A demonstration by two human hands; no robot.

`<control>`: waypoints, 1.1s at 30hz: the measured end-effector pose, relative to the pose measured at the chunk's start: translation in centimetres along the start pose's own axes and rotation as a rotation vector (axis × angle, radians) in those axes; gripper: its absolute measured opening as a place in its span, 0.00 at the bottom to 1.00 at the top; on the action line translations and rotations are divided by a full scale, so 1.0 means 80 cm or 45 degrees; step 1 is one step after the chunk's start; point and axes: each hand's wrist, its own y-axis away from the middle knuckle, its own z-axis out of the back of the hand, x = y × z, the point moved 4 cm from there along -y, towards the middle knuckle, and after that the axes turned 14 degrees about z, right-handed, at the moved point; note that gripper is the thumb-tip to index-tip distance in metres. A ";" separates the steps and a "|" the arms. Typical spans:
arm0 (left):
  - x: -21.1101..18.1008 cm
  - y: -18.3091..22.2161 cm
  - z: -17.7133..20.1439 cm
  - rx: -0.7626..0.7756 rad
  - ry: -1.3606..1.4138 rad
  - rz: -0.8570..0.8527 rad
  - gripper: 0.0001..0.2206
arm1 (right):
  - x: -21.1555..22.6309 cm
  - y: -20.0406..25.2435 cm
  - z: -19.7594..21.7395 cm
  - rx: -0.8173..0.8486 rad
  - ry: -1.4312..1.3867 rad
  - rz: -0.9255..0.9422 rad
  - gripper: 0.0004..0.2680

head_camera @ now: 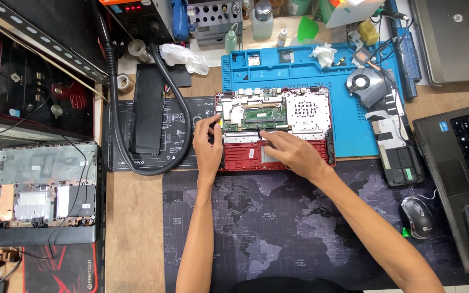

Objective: Disassemble a laptop to remove the battery and access internal components on a repair bench.

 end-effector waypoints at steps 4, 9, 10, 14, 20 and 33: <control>0.001 0.000 -0.001 0.000 0.014 0.004 0.10 | -0.003 0.003 -0.001 -0.093 -0.087 -0.026 0.03; 0.000 0.000 0.001 -0.020 0.000 -0.002 0.09 | -0.010 -0.027 0.026 -0.377 -0.628 -0.559 0.02; 0.003 -0.001 0.001 -0.025 -0.002 0.000 0.09 | -0.008 -0.035 0.027 -0.377 -0.632 -0.554 0.02; 0.007 -0.002 -0.001 -0.034 0.006 0.010 0.07 | 0.001 -0.057 0.020 -0.599 -0.996 -0.739 0.05; 0.004 0.010 0.004 -0.060 -0.043 -0.071 0.03 | 0.003 -0.088 0.001 -0.664 -1.245 -0.826 0.06; -0.001 0.020 0.011 -0.023 -0.013 -0.035 0.03 | 0.006 -0.090 0.001 -0.857 -1.779 -1.010 0.12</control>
